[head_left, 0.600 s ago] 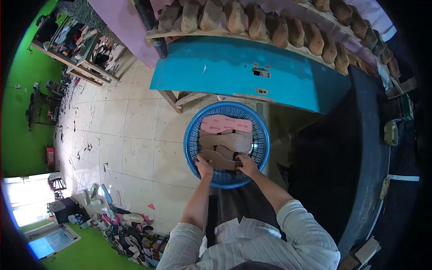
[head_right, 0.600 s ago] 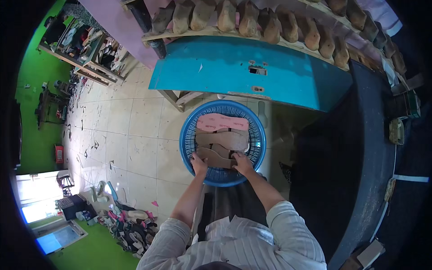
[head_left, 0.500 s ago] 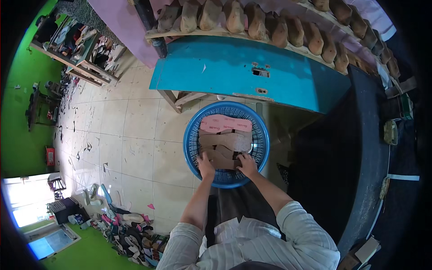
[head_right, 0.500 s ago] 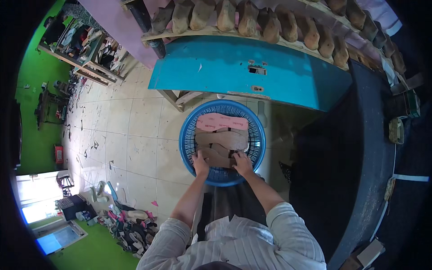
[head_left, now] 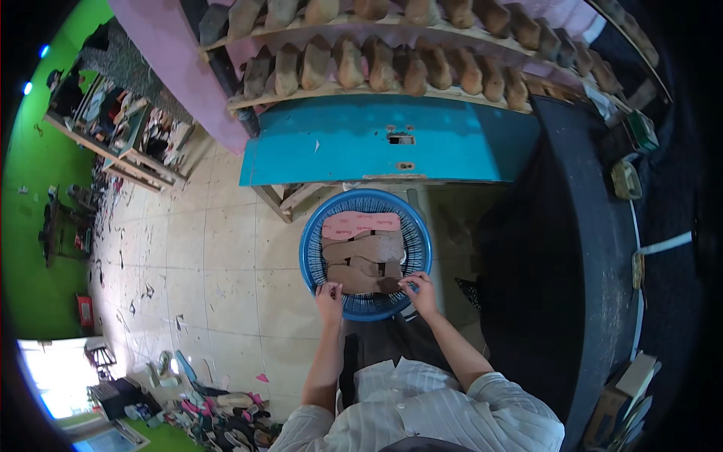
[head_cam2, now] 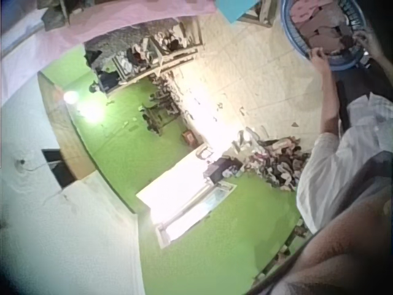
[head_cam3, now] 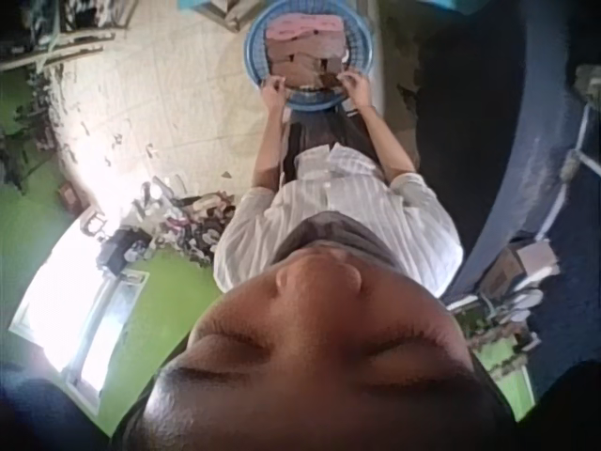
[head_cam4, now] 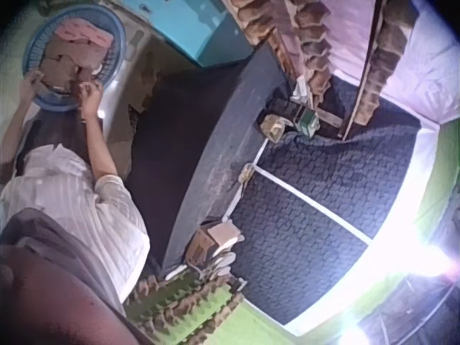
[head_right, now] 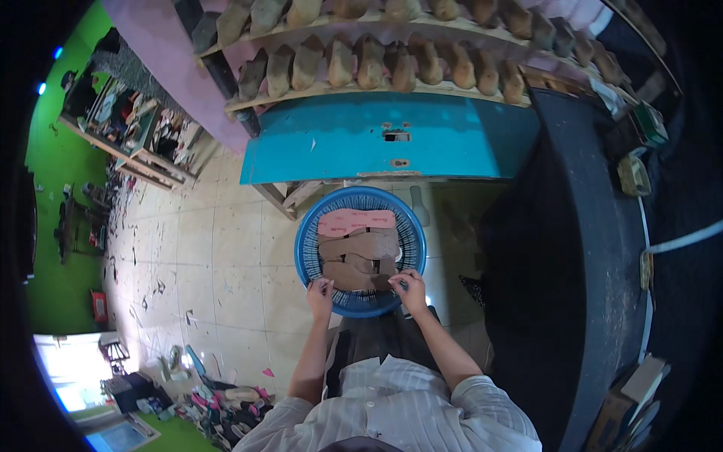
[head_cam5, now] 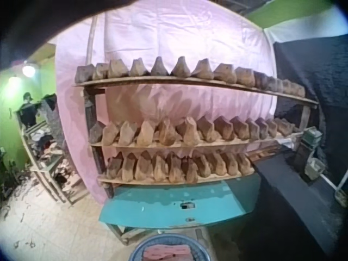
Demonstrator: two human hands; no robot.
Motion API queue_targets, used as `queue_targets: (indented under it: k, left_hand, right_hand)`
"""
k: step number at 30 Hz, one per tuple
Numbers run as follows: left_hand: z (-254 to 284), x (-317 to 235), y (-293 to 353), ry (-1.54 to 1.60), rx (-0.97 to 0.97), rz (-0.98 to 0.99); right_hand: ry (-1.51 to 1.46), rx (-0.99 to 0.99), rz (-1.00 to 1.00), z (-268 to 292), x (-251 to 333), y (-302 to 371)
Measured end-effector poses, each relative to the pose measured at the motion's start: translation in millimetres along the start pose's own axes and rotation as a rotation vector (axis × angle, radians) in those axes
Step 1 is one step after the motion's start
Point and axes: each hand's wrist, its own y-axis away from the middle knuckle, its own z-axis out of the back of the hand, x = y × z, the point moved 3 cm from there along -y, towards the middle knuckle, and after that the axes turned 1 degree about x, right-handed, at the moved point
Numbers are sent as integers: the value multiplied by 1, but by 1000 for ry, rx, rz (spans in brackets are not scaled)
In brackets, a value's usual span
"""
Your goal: The person applies glue to shoe insoles using a brush and places them into a basket.
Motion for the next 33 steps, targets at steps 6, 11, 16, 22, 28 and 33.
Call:
queue_targets:
  k: [6,11,16,22,28,33]
  left_hand:
    - [46,-45,26,210,80,-108]
    - [64,-83,44,262,261,-174]
    - [57,-123,59,256,453,-315]
    - [2,-185,94,362,719,-390]
    - [-44,-274,155,460,959,-642]
    - [-81,-330,208,490,1076,-661]
  right_hand:
    - [-238,-159,-224,53,64,29]
    - [-492,-336,-273,76,103,73]
    - [-346,-279,-104,106,149,129]
    - [-97,-459,-70,173,181,194]
    - [-94,-802,-107,242,178,259]
    - [37,-957,-68,316,171,294]
